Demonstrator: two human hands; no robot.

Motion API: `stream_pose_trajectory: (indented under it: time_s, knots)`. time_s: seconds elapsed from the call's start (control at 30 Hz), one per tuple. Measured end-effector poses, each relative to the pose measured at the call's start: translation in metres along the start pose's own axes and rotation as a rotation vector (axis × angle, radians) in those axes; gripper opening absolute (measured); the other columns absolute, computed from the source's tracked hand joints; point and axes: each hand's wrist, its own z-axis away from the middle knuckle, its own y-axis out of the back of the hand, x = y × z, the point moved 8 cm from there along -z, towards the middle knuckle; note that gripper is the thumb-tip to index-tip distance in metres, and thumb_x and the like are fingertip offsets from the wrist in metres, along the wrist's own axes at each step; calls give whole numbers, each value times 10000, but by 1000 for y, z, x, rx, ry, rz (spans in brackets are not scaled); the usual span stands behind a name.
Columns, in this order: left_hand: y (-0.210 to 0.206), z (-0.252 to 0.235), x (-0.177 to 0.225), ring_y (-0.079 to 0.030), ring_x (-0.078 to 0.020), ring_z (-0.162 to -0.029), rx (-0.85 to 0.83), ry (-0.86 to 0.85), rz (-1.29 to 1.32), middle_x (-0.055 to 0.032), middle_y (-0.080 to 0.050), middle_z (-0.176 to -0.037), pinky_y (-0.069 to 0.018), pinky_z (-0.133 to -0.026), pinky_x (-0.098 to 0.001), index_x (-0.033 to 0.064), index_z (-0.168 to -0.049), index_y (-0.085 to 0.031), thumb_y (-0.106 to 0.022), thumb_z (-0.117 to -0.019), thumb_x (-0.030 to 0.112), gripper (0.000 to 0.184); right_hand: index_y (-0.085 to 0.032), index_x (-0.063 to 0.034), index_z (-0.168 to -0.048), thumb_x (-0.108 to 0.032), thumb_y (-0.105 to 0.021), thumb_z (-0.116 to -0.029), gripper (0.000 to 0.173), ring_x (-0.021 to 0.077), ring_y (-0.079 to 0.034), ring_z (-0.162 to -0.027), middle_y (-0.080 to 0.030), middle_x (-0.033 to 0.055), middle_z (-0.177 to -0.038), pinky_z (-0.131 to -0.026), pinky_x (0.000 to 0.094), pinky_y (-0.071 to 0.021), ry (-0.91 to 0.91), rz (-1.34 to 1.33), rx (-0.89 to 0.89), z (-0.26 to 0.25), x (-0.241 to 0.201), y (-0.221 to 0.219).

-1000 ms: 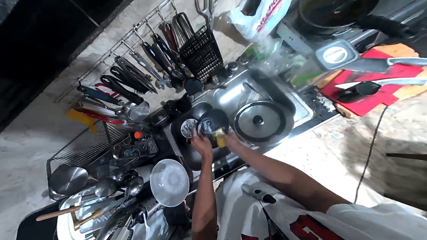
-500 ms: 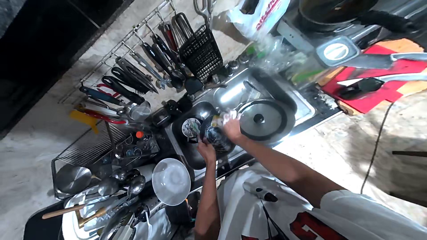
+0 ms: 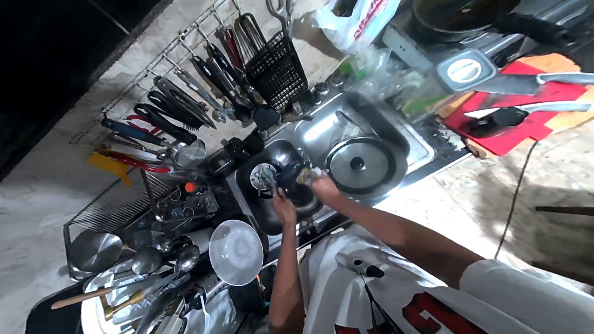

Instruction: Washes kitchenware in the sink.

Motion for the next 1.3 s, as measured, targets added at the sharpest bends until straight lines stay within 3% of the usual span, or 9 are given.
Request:
stream_pose_trajectory:
  time_s: [0.2,0.33,0.43,0.6,0.73,0.97,1.1,1.23,1.3]
  knots:
    - [-7,-9,-6,-668,-371,-1130,5,57,39,-243,-681,-1222,-510,-1011,-549,39,-1479,-511,-365,-1125,337,486,-650,36,-1280,-103,-544,-1020,313,392,-575,-1311,-601,232,-1396,-1132,528,-451,252,-251,-53,12,-44,-11]
    - [3,-5,-13,-659,-373,-1170,-27,31,-29,-232,-679,-1262,-495,-1034,-548,61,-1489,-517,-381,-1123,320,468,-661,88,-1187,-40,-556,-995,254,487,-591,-1233,-630,306,-1277,-1054,620,-475,46,-59,-198,11,-4,-4]
    - [-16,8,-9,-655,-360,-1185,-84,44,-15,-226,-680,-1263,-493,-1046,-541,57,-1482,-524,-364,-1125,334,479,-689,31,-1215,-53,-516,-1011,280,414,-593,-1265,-643,236,-1323,-1115,562,-444,-14,-118,12,-13,-7,-2]
    - [-10,-2,-12,-671,-341,-1132,-65,65,35,-219,-693,-1212,-517,-1013,-528,49,-1484,-516,-365,-1123,342,489,-715,-40,-1246,-99,-475,-1046,318,291,-624,-1286,-684,137,-1333,-1136,446,-468,271,-351,134,9,-59,-8]
    - [1,7,-14,-647,-352,-1192,11,21,34,-238,-671,-1265,-484,-1060,-521,11,-1456,-536,-369,-1126,307,473,-699,69,-1139,-54,-501,-1028,258,436,-644,-1186,-686,260,-1209,-1044,565,-505,66,-152,50,-6,-35,1]
    - [21,-5,-14,-687,-337,-1119,110,25,44,-202,-702,-1226,-524,-997,-523,83,-1474,-544,-423,-1114,307,441,-704,77,-1020,79,-489,-966,221,422,-653,-1148,-691,240,-1190,-1014,577,-510,79,134,147,14,-28,2]
    - [5,1,-9,-672,-353,-1155,42,21,28,-222,-690,-1244,-509,-1025,-535,56,-1481,-526,-399,-1120,316,463,-695,59,-1167,-27,-490,-1017,268,425,-599,-1257,-624,243,-1352,-1074,562,-482,-46,-102,53,-14,-24,-1]
    - [5,-8,-10,-663,-345,-1160,32,69,70,-229,-680,-1245,-511,-1026,-538,41,-1471,-523,-345,-1124,378,515,-623,-24,-1366,-125,-492,-1045,361,305,-512,-1402,-534,171,-1506,-1192,458,-409,244,-416,-34,-4,-68,-17]
    - [15,-15,-18,-661,-353,-1140,80,104,90,-238,-674,-1234,-513,-1006,-548,33,-1451,-540,-337,-1124,395,528,-696,16,-1213,-126,-550,-1019,281,302,-506,-1391,-569,179,-1450,-1201,441,-384,374,-464,-119,7,-74,-22]
